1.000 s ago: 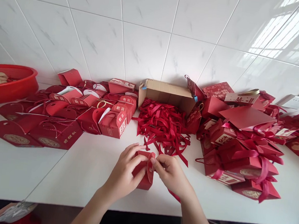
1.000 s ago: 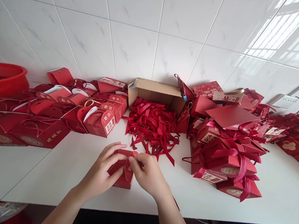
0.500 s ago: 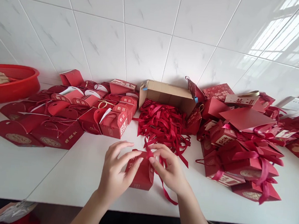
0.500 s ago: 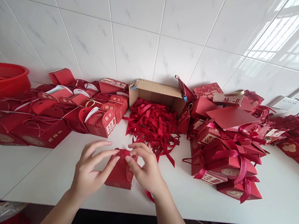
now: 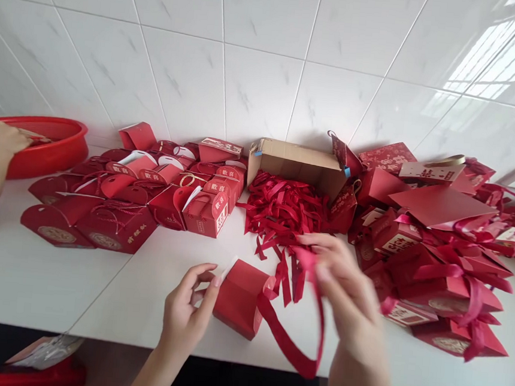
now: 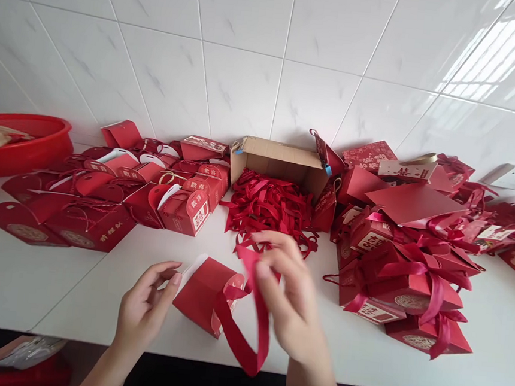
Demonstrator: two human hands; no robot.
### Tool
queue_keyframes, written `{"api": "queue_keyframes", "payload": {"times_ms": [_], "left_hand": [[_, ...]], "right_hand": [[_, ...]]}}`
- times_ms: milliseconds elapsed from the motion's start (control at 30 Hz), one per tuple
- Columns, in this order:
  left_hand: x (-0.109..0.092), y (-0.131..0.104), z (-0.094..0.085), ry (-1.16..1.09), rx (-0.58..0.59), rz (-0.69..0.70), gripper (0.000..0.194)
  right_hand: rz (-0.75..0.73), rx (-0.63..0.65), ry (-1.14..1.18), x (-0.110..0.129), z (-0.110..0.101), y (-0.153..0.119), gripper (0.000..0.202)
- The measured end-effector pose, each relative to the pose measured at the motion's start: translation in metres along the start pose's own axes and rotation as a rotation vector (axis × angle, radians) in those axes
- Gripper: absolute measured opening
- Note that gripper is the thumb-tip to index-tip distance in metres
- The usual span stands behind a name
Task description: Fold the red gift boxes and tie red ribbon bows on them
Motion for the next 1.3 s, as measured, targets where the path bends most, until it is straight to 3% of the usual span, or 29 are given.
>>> {"api": "queue_keyframes", "payload": {"times_ms": [133,267,633,1033,1100,1233,1300], "left_hand": [[0.005,0.002,-0.001,-0.044,-0.012,-0.085,0.027],[0.004,0.0,0.001,-0.081,-0.003,-0.113,0.028],[-0.001,-0.003,0.005,-0.133,0.021,-0.143,0.026],[-0.015,-0.007,0.009,-0.182,-0.01,-0.182,0.026],[-0.016,-0.005,0.008,-0.168,0.025,-0.171,0.025],[-0.012,0.004,0.015,-0.155,0.239,-0.159,0.035],[-0.008,0.009,0.018,-0.177,0.287,-0.179,0.034]], "right_hand": [[0.087,0.294,-0.055,-0.002,0.071,0.019,0.028],[0.147,0.403,-0.119,-0.015,0.098,0.013,0.024],[0.17,0.413,-0.004,-0.015,0.098,0.012,0.025],[0.163,0.438,-0.025,-0.014,0.106,0.014,0.029],[0.151,0.435,-0.021,-0.013,0.106,0.015,0.028],[0.105,0.455,-0.044,-0.012,0.107,0.015,0.026],[0.084,0.456,-0.064,-0.012,0.106,0.015,0.026]]}}
Point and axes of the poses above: each hand's wrist, its own y-axis towards the middle knuckle, its own z-axis out of the palm, x = y × z, the point moved 5 cm from there along y, towards the middle knuckle, and after that the axes turned 1 degree about -z, right-handed, at the moved point
